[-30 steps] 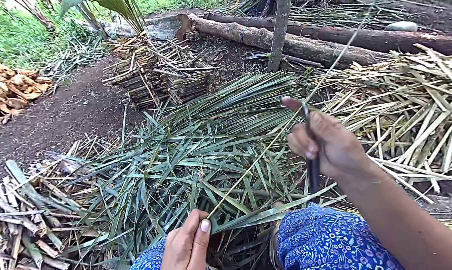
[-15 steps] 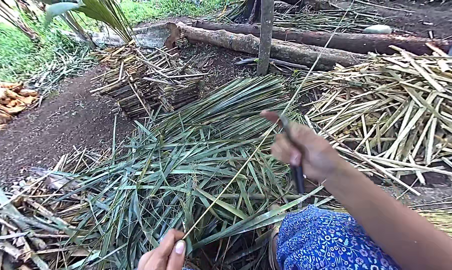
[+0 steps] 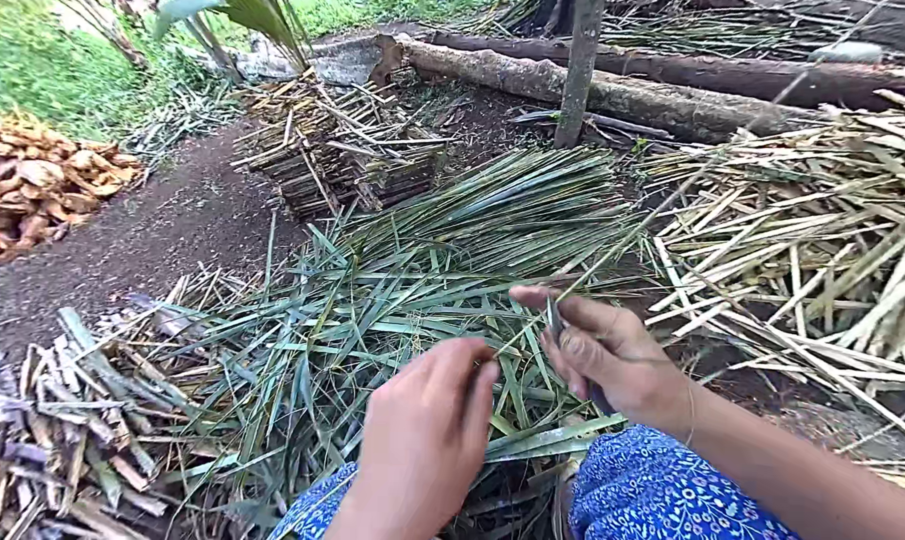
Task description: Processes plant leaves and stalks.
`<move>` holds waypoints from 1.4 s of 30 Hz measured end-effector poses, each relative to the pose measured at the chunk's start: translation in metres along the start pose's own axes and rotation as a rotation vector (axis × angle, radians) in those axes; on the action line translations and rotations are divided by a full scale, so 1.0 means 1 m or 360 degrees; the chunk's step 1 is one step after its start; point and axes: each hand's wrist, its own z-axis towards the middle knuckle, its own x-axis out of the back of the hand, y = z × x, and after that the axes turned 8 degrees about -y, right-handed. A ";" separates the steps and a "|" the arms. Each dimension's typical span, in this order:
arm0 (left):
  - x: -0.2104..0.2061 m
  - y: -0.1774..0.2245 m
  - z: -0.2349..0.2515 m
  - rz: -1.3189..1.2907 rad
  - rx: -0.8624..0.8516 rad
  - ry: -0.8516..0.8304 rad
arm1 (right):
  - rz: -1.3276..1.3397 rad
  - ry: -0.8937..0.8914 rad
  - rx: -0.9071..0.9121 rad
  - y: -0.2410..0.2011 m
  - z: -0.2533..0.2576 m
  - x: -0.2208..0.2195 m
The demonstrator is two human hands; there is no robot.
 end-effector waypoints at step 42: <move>0.002 0.011 0.010 -0.0075 -0.0098 0.0175 | -0.0037 -0.0147 -0.0018 -0.008 0.000 -0.012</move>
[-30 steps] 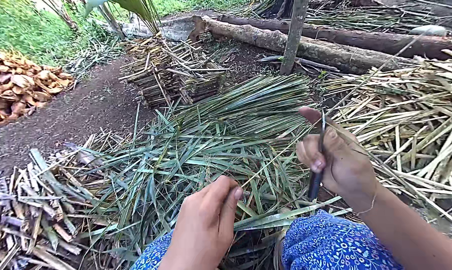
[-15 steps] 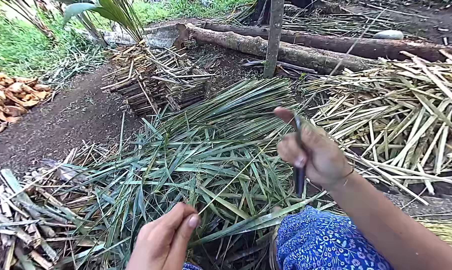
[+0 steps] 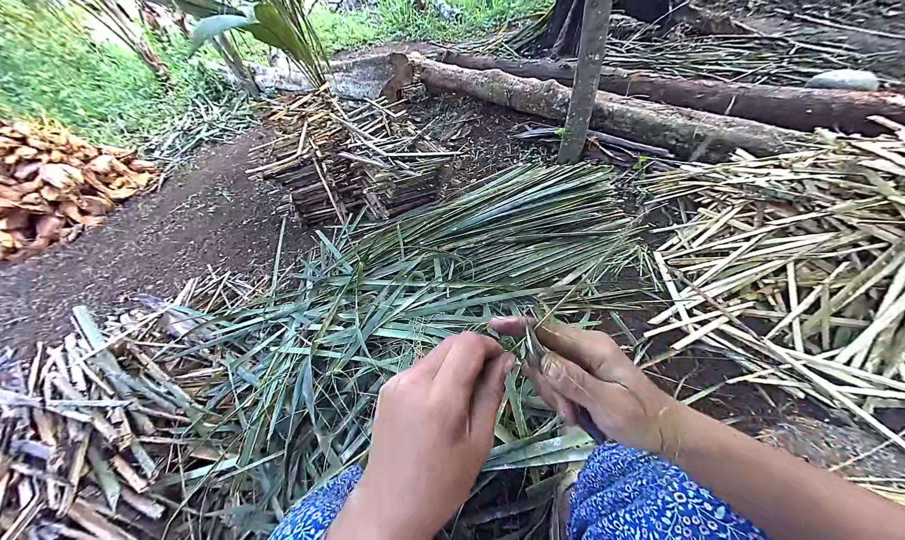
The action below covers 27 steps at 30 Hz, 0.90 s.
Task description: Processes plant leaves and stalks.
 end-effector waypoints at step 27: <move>0.066 -0.138 -0.067 0.0431 0.0806 0.0217 | 0.0074 0.0971 -0.0297 0.003 -0.023 0.084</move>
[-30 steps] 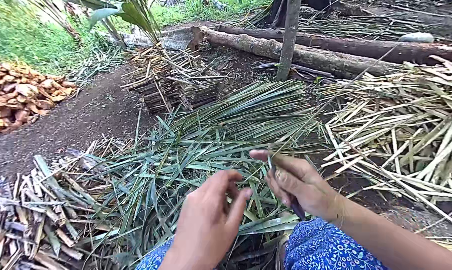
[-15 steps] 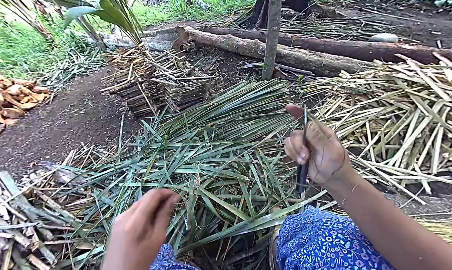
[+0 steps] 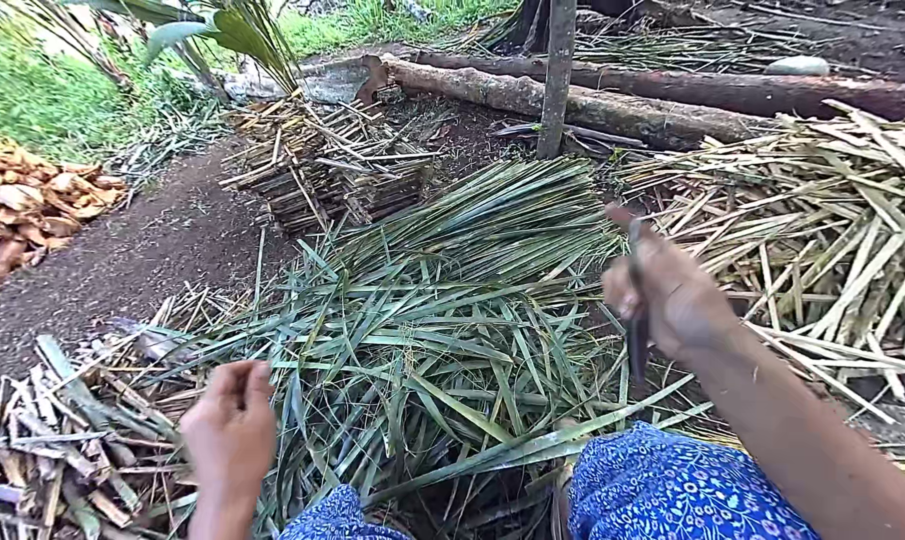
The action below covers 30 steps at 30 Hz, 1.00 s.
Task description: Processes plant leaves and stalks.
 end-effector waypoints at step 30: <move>-0.049 0.017 -0.008 -0.0035 -0.0675 -0.0334 | 0.0407 0.0070 0.0237 -0.013 -0.004 -0.024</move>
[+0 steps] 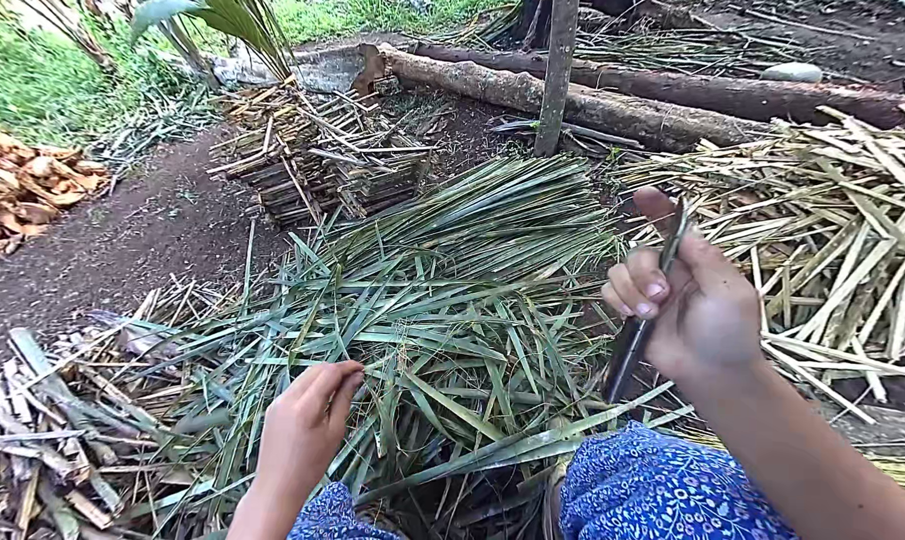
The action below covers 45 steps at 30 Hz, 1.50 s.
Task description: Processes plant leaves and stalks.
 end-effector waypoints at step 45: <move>0.000 0.071 0.009 -0.1137 -0.0031 -0.0531 | -0.0024 -0.1187 -0.0962 0.033 -0.033 -0.063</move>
